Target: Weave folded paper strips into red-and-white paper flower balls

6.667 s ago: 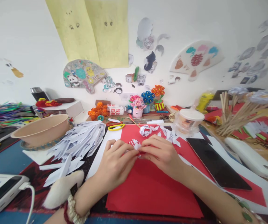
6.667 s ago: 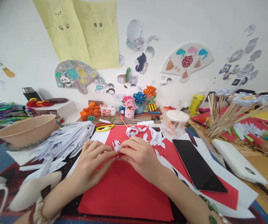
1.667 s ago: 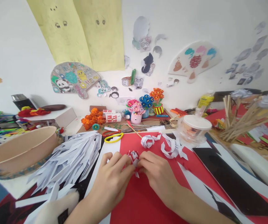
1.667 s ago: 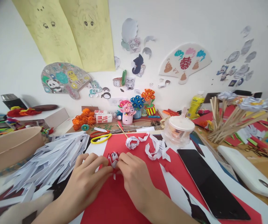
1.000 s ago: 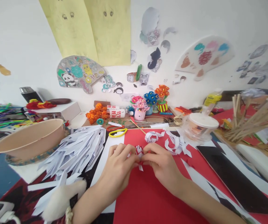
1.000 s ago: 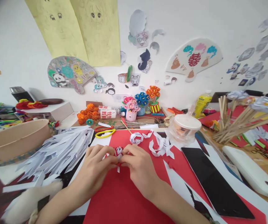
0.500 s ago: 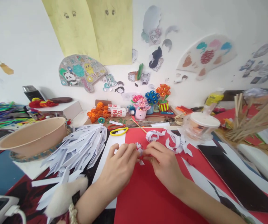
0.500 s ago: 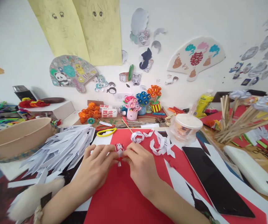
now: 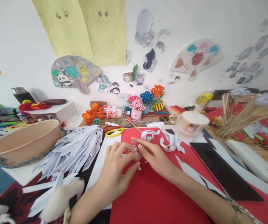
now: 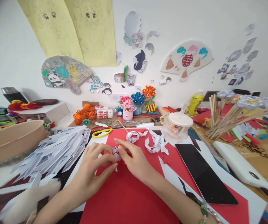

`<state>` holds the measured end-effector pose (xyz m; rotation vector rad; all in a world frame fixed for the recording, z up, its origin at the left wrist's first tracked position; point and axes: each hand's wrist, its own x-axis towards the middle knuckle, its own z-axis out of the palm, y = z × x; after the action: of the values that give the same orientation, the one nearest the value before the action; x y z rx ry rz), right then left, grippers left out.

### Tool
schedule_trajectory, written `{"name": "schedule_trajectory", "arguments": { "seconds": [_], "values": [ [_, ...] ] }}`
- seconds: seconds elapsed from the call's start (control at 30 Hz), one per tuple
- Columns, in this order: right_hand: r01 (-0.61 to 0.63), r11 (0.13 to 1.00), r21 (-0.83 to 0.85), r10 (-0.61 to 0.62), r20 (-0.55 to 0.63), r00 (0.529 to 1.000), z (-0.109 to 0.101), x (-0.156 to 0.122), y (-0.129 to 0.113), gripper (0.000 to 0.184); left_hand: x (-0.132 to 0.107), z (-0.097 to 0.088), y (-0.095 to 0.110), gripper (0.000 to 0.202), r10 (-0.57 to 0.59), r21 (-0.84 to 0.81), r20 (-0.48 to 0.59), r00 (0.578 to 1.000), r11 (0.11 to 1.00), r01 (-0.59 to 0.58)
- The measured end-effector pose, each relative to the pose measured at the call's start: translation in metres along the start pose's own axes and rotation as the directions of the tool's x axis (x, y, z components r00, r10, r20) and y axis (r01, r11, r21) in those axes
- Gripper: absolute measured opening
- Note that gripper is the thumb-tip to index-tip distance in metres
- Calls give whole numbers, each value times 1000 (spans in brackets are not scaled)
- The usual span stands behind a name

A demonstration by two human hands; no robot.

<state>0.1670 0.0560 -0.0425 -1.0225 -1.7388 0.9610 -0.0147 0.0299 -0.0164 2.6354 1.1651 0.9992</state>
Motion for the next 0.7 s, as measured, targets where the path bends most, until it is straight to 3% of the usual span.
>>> {"name": "schedule_trajectory", "arguments": {
  "seconds": [0.13, 0.7],
  "values": [
    [-6, 999, 50, 1, 104, 995, 3, -1, -3, 34, -1, 2, 3, 12, -7, 52, -50, 999, 999, 9],
    [-14, 995, 102, 2, 119, 993, 4, -2, -4, 30, -2, 6, 5, 16, -66, 15, -70, 995, 998, 68]
  ]
}}
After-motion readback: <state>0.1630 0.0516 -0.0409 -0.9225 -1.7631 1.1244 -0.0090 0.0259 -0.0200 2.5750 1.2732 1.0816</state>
